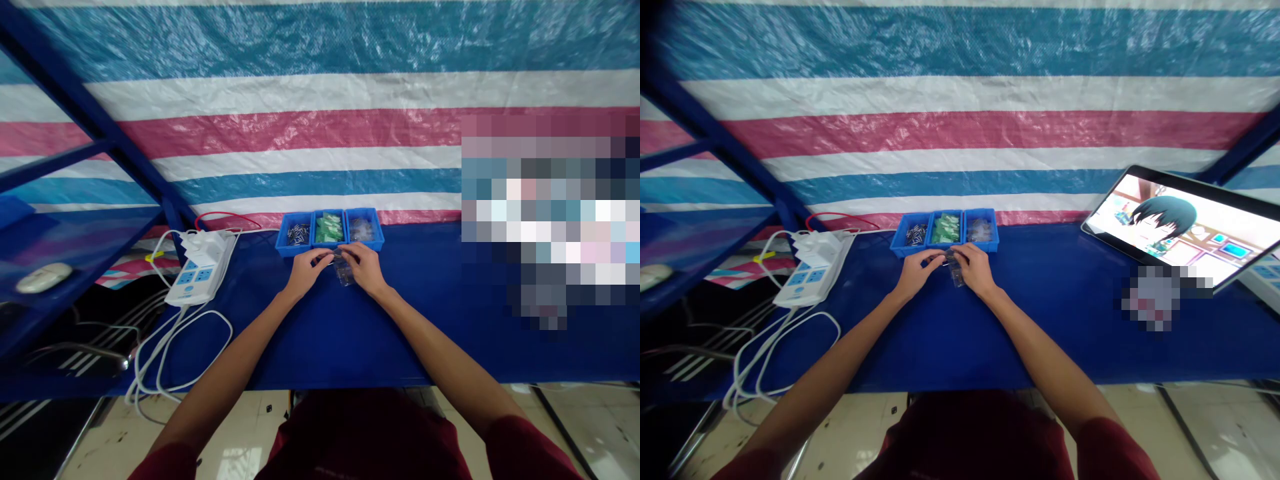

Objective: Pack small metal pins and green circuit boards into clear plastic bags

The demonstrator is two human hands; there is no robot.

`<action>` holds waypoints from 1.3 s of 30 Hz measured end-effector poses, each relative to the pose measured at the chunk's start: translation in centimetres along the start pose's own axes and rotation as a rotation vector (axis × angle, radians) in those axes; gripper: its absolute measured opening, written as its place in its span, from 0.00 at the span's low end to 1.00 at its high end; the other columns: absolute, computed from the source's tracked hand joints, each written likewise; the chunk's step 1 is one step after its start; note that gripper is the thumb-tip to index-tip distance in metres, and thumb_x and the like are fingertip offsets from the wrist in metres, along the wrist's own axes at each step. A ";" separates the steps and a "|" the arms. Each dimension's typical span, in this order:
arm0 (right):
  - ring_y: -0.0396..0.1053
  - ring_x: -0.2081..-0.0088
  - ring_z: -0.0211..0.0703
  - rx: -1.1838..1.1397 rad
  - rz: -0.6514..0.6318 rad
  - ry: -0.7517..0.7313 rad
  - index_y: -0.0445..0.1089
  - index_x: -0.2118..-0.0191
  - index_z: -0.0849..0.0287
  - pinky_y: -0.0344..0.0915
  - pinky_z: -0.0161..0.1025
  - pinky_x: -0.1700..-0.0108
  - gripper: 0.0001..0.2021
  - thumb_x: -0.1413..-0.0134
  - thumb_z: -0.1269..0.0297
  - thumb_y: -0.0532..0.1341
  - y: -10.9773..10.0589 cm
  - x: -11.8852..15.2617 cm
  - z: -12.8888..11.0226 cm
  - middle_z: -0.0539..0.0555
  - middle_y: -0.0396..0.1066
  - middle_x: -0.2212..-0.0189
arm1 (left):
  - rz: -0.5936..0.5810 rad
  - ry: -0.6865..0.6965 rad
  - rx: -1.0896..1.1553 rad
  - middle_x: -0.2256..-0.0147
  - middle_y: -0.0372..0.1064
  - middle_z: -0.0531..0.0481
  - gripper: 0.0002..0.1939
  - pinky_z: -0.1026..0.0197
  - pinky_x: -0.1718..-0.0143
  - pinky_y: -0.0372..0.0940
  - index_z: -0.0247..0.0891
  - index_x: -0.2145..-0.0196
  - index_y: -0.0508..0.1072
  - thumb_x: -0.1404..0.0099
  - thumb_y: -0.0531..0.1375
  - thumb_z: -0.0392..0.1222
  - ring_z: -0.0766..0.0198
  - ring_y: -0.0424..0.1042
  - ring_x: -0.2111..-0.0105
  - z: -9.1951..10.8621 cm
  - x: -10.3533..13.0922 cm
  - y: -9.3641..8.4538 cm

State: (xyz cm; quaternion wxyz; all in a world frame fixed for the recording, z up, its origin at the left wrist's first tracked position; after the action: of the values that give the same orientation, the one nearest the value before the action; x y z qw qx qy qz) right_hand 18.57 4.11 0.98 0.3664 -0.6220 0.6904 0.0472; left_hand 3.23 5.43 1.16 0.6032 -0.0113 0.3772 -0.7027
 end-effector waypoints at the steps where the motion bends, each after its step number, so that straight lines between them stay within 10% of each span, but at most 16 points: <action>1: 0.72 0.65 0.42 -0.031 0.012 0.021 0.75 0.60 0.56 0.68 0.40 0.60 0.10 0.42 0.67 0.57 0.0 0.0 0.1 0.54 0.75 0.65 | 0.003 -0.013 0.019 0.69 0.76 0.49 0.13 0.62 0.67 0.65 0.36 0.64 0.77 0.37 0.59 0.49 0.64 0.71 0.71 -0.1 0.0 0.1; 8: 0.70 0.75 0.39 -0.322 0.018 0.176 0.71 0.61 0.57 0.69 0.37 0.70 0.08 0.47 0.62 0.61 0.3 0.4 1.0 0.50 0.73 0.73 | -0.098 -0.100 0.268 0.76 0.72 0.51 0.13 0.65 0.71 0.64 0.35 0.73 0.75 0.39 0.61 0.48 0.67 0.69 0.77 0.0 0.0 0.8; 17: 0.71 0.59 0.44 -0.117 -0.054 -0.122 0.72 0.60 0.56 0.70 0.40 0.61 0.08 0.45 0.64 0.58 0.0 0.6 -2.3 0.56 0.72 0.57 | -0.088 -0.299 0.574 0.82 0.66 0.53 0.18 0.66 0.79 0.59 0.34 0.77 0.71 0.42 0.64 0.53 0.70 0.63 0.83 -0.7 0.1 1.0; 23: 0.68 0.75 0.39 -0.197 -0.049 0.102 0.72 0.70 0.59 0.67 0.38 0.69 0.11 0.45 0.57 0.60 0.2 0.3 -0.2 0.51 0.71 0.77 | 0.041 -0.194 0.363 0.74 0.70 0.51 0.19 0.66 0.73 0.62 0.35 0.66 0.73 0.38 0.58 0.56 0.67 0.69 0.74 -1.1 -0.3 0.1; 27: 0.70 0.75 0.40 -0.502 0.194 0.355 0.73 0.63 0.61 0.69 0.38 0.72 0.16 0.49 0.51 0.62 -1.1 0.0 2.4 0.52 0.73 0.75 | 0.103 -0.155 0.161 0.69 0.72 0.49 0.17 0.64 0.68 0.65 0.36 0.63 0.74 0.33 0.53 0.51 0.66 0.71 0.72 -1.9 -0.2 -0.4; 33: 0.75 0.71 0.42 -0.690 0.291 0.498 0.67 0.48 0.62 0.74 0.41 0.67 0.27 0.53 0.54 0.66 -1.1 0.1 3.9 0.57 0.77 0.64 | -0.122 0.061 -0.347 0.61 0.71 0.46 0.11 0.56 0.57 0.65 0.37 0.56 0.75 0.34 0.56 0.41 0.59 0.70 0.62 -1.6 0.4 1.9; 39: 0.68 0.82 0.36 -0.485 0.228 0.424 0.72 0.64 0.62 0.66 0.35 0.78 0.10 0.51 0.62 0.60 -1.0 0.3 3.2 0.50 0.73 0.75 | -0.215 0.160 -0.551 0.58 0.71 0.45 0.13 0.54 0.55 0.64 0.37 0.54 0.74 0.33 0.56 0.41 0.56 0.68 0.60 -1.9 0.6 3.0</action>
State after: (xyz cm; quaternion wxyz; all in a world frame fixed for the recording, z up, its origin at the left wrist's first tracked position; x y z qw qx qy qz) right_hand 20.86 5.29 -1.12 0.0483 -0.6060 0.7848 0.1204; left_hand 4.74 5.91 -2.09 0.4680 -0.1591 0.5966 -0.6323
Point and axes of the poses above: each hand's wrist, its own x-axis away from the middle knuckle, its own y-axis out of the palm, z = x × y, the point moved 7 cm from there along -x, towards the middle knuckle
